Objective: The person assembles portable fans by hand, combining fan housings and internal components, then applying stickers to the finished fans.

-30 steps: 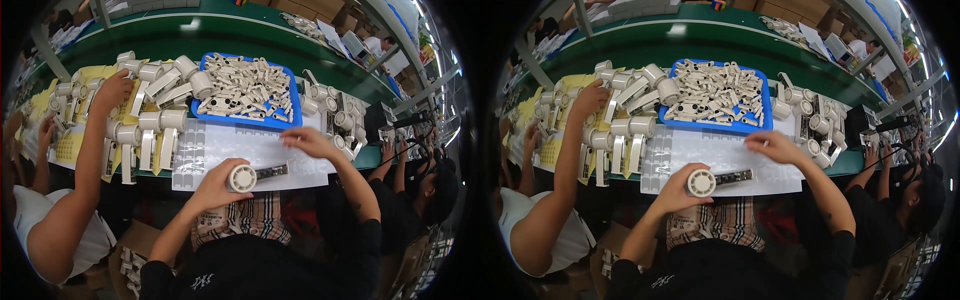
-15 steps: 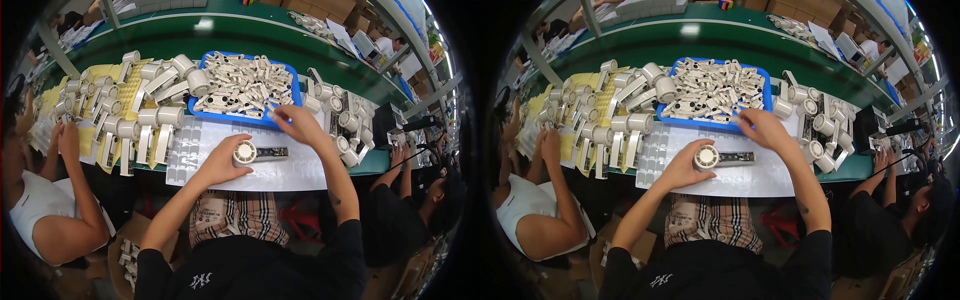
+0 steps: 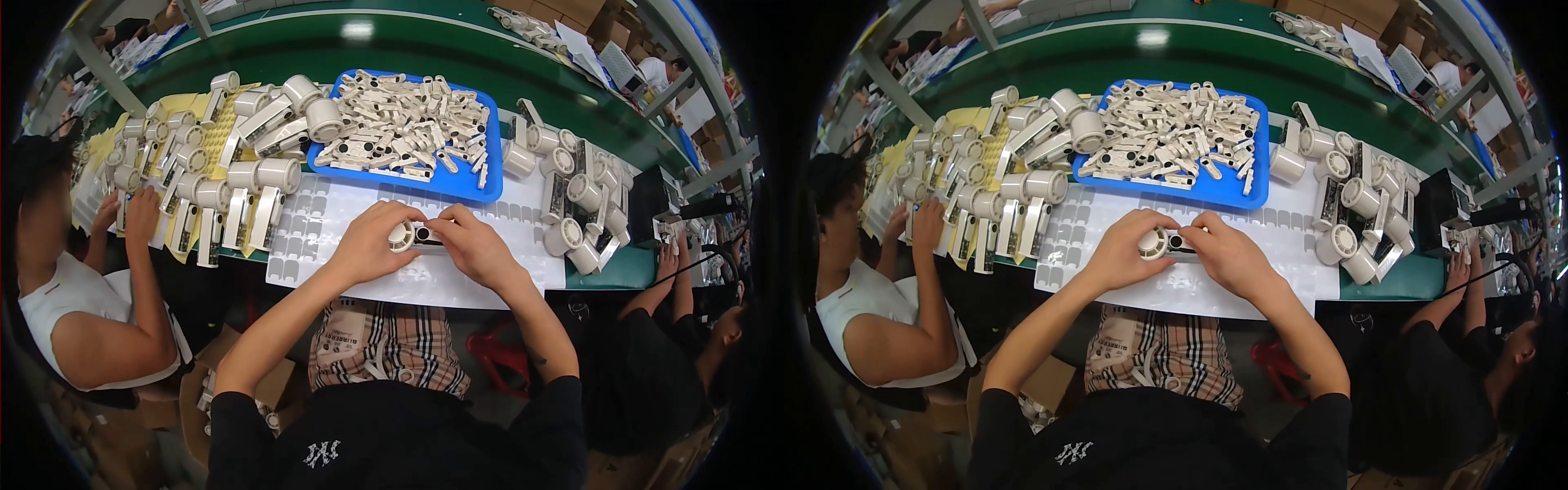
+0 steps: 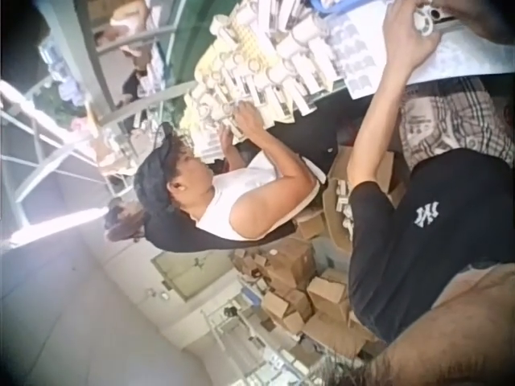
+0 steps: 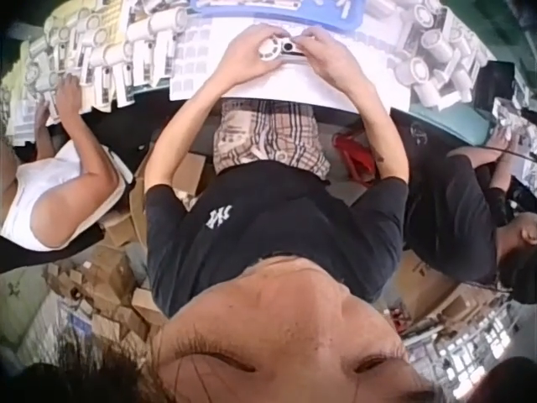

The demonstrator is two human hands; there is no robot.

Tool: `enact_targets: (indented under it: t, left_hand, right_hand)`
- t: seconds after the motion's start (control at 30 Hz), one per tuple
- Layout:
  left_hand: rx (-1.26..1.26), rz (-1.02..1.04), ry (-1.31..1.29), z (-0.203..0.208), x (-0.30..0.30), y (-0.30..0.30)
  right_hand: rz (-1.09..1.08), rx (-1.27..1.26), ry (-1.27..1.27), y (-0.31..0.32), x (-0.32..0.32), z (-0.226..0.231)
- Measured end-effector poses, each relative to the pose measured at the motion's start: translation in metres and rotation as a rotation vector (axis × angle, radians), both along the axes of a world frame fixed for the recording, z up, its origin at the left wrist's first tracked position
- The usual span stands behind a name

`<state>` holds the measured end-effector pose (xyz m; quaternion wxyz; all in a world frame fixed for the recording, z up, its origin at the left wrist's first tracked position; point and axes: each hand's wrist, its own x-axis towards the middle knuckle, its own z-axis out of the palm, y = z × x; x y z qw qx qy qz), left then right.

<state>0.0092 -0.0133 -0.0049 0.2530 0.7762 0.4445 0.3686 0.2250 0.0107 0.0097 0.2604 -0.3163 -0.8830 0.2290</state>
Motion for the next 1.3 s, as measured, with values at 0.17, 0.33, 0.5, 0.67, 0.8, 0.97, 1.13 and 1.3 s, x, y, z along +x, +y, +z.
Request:
enact_targets:
  t: [0.17,0.33,0.5,0.67,0.8,0.97,1.13,1.3]
  left_hand:
    - [0.072,0.005,-0.039,-0.006,0.000,0.006]
    - [0.067,-0.006,-0.022,-0.002,0.001,0.012]
    - [0.082,-0.056,-0.001,-0.007,-0.004,0.018]
    - [0.125,-0.097,0.030,-0.004,-0.005,0.020]
    - [0.088,-0.088,0.098,-0.006,-0.002,0.014]
    - [0.376,0.013,0.177,-0.008,0.006,-0.020]
    - [0.097,0.087,0.279,0.005,0.018,-0.015]
    - [-0.075,0.087,0.249,0.004,0.020,-0.004]
  right_hand:
    - [-0.052,0.068,-0.017,0.000,0.001,0.000]
    - [-0.046,0.075,0.012,0.001,0.002,-0.001]
    - [-0.057,0.073,-0.019,0.000,-0.002,-0.001]
    - [-0.170,0.268,-0.181,-0.006,-0.009,0.003]
    - [-0.093,0.249,-0.054,0.004,0.001,0.002]
    - [0.027,-0.174,-0.050,-0.001,0.018,-0.017]
    - [0.055,-0.065,0.005,-0.009,0.011,-0.030]
    - [-0.049,-0.035,0.000,-0.014,0.008,-0.038]
